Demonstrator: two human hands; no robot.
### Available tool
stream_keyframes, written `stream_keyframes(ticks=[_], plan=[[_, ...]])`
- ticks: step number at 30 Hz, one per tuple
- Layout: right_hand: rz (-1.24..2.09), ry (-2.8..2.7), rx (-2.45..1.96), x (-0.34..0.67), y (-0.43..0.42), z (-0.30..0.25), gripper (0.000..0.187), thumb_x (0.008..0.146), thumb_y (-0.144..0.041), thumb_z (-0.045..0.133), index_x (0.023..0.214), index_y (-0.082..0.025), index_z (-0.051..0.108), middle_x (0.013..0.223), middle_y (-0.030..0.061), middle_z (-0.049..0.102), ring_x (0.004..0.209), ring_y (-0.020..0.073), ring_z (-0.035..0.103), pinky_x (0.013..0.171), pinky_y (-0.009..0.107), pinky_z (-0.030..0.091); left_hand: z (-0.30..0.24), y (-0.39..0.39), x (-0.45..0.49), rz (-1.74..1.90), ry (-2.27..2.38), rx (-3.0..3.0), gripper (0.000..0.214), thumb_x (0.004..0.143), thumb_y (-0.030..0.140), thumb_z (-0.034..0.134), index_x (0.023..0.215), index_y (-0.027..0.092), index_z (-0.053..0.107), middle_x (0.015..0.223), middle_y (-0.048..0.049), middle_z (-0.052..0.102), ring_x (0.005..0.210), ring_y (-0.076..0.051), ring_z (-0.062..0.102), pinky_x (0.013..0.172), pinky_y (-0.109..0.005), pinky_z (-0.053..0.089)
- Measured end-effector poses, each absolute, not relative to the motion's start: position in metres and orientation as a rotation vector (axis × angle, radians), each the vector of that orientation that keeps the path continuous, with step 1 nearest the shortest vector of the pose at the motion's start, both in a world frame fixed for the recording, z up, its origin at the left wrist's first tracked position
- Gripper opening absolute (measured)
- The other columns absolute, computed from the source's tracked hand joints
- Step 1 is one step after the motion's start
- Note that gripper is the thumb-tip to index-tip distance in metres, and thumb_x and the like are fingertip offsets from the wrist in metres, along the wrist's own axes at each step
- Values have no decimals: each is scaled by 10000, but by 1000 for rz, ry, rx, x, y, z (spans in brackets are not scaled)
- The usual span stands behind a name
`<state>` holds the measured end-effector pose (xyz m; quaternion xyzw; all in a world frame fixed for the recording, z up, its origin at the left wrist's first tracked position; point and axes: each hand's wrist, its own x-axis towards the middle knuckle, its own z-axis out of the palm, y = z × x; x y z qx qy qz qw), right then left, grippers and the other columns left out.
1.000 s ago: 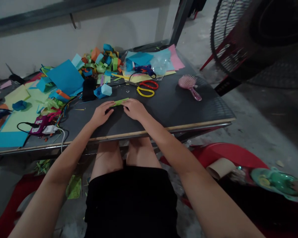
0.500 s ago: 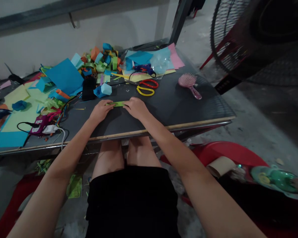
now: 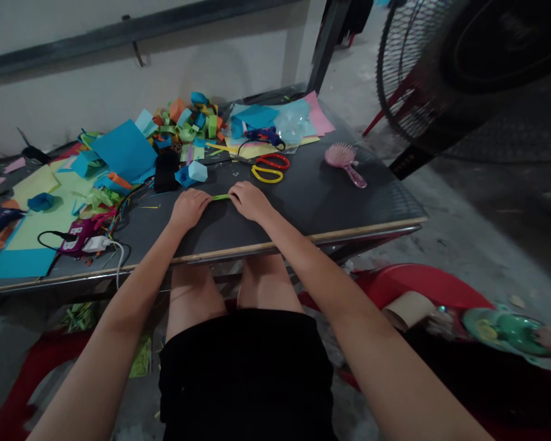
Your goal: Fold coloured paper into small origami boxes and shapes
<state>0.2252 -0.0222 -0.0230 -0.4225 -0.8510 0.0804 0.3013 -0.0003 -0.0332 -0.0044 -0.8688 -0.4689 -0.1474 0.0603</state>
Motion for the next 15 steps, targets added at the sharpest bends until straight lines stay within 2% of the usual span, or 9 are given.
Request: stream_keyframes(ticks=[4,10,15], plan=[[283,-2205,-1132,226,-17,-26,209,937,-210,469,908,-169,671,938,131,683,930,266,586,850,387,457,-5,-31,-2,-517,-1485,-2720,249,1009,269,471,1020,167,698,1069,-92,712,1008,-225,613,886,-331,457],[461,-2119,-1120,226,-12,-27,158,898,-220,558,895,-194,714,921,86,734,878,238,648,838,365,468,-6,-28,-3,-619,-1784,-2614,207,984,283,526,893,164,669,934,-99,658,936,-230,613,816,-323,458],[497,-1978,-1228,228,-9,-30,185,866,-250,626,1020,-199,716,772,49,698,777,224,631,749,339,467,-7,-26,-6,-716,-1944,-2526,159,938,292,611,857,162,655,960,-99,632,939,-230,609,867,-337,468]])
